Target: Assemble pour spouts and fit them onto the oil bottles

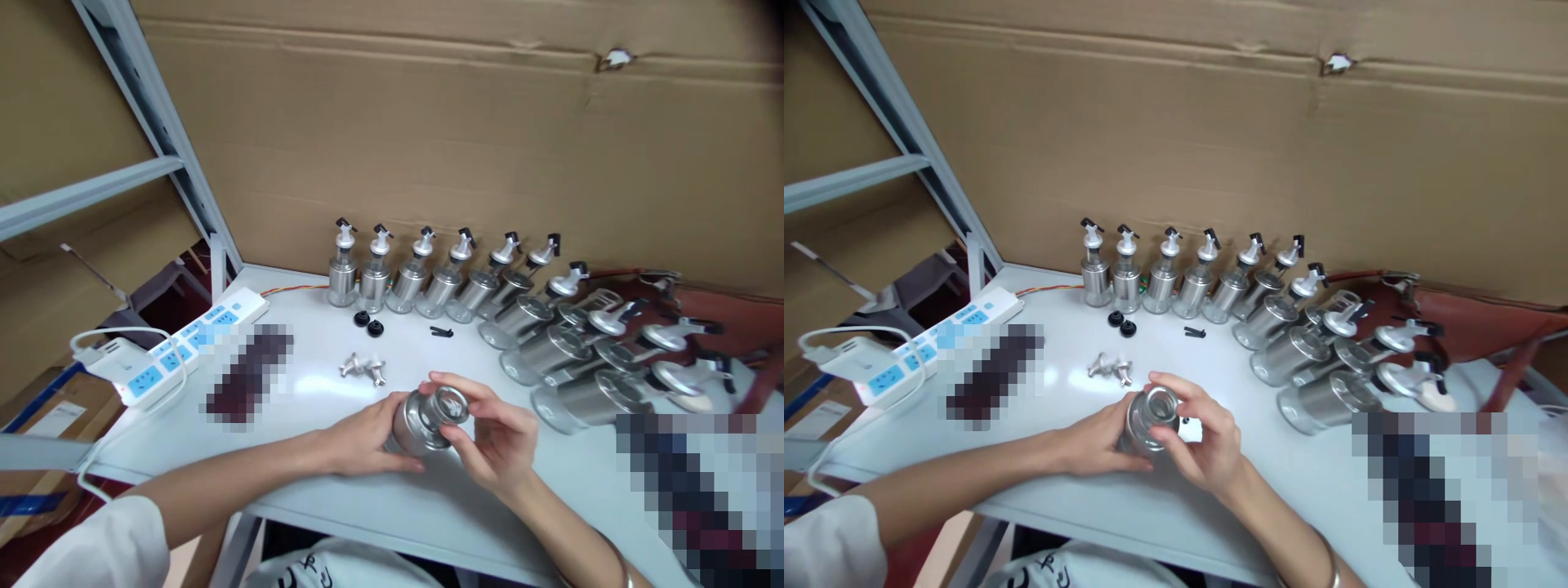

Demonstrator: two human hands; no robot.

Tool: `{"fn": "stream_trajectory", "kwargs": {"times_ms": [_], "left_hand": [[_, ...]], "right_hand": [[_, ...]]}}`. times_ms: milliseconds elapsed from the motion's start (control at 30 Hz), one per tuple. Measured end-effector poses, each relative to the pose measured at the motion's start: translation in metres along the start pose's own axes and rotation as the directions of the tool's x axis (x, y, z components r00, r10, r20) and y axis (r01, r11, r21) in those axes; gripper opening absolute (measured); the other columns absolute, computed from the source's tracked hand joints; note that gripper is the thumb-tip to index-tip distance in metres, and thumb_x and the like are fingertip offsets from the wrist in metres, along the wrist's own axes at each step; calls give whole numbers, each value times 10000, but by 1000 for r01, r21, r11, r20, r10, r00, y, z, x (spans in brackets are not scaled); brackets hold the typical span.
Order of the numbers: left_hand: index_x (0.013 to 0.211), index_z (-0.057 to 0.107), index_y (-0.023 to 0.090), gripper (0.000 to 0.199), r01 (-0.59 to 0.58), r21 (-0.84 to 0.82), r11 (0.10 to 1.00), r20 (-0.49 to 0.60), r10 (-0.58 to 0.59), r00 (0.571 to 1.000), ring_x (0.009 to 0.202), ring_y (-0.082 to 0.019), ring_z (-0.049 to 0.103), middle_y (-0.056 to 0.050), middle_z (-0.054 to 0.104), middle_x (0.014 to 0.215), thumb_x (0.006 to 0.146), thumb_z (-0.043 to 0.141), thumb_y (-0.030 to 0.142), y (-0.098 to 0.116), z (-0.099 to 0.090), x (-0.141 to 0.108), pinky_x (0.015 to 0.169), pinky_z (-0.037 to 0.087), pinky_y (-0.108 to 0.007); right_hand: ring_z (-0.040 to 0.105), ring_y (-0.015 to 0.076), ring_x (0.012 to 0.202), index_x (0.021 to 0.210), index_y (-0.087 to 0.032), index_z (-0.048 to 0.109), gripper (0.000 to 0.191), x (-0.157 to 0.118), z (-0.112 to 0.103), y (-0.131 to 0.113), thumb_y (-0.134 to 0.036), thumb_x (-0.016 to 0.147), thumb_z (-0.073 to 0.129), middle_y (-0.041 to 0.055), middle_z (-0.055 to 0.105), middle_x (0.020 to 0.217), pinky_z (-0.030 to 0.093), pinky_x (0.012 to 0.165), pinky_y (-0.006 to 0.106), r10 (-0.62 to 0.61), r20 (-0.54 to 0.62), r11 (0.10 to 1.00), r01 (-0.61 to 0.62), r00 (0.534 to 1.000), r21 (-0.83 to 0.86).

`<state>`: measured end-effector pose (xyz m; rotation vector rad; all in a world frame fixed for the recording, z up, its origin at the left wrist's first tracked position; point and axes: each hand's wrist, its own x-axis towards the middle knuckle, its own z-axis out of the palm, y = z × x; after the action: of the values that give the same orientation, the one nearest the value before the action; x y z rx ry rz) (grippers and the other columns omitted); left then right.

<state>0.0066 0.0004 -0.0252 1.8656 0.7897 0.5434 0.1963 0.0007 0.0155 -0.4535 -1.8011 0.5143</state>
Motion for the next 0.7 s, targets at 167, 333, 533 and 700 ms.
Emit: {"fn": "stream_trajectory", "kwargs": {"times_ms": [167, 333, 533, 700], "left_hand": [[1330, 355, 136, 751, 13, 24, 1000, 22, -13, 1000, 1185, -355, 527, -205, 507, 1304, 756, 745, 423, 1, 1, 1, 1006, 427, -505], [1294, 387, 141, 704, 15, 55, 998, 19, -16, 1000, 1143, -355, 551, -194, 534, 1258, 758, 738, 431, 0, 3, 2, 973, 454, -511], [1285, 392, 145, 688, -23, 55, 998, 2, 23, 1000, 1146, -357, 555, -200, 542, 1257, 762, 726, 441, -2, 4, 2, 965, 465, -522], [1336, 341, 132, 785, -49, 17, 999, -14, 49, 999, 1194, -367, 534, -219, 509, 1323, 727, 748, 414, 1, 2, 2, 1004, 446, -532]], "right_hand": [[731, 251, 884, 1024, -228, 485, 309, -3, -2, 0, -61, 802, 619, 149, 683, 1163, 625, 703, 404, -17, 1, 1000, 17, 1000, 6], [726, 258, 874, 975, -219, 487, 295, -4, -1, 0, -58, 769, 623, 152, 692, 1117, 626, 689, 403, -12, 4, 1000, 12, 1000, -10], [725, 271, 828, 947, -214, 488, 107, 4, -4, 2, -244, 868, 554, 158, 707, 1003, 627, 606, 394, -90, 19, 994, 91, 996, -60], [709, 248, 731, 782, -212, 475, 64, 13, -9, -3, -206, 823, 522, 142, 704, 875, 595, 520, 343, -157, 106, 951, 179, 982, -253]]}}
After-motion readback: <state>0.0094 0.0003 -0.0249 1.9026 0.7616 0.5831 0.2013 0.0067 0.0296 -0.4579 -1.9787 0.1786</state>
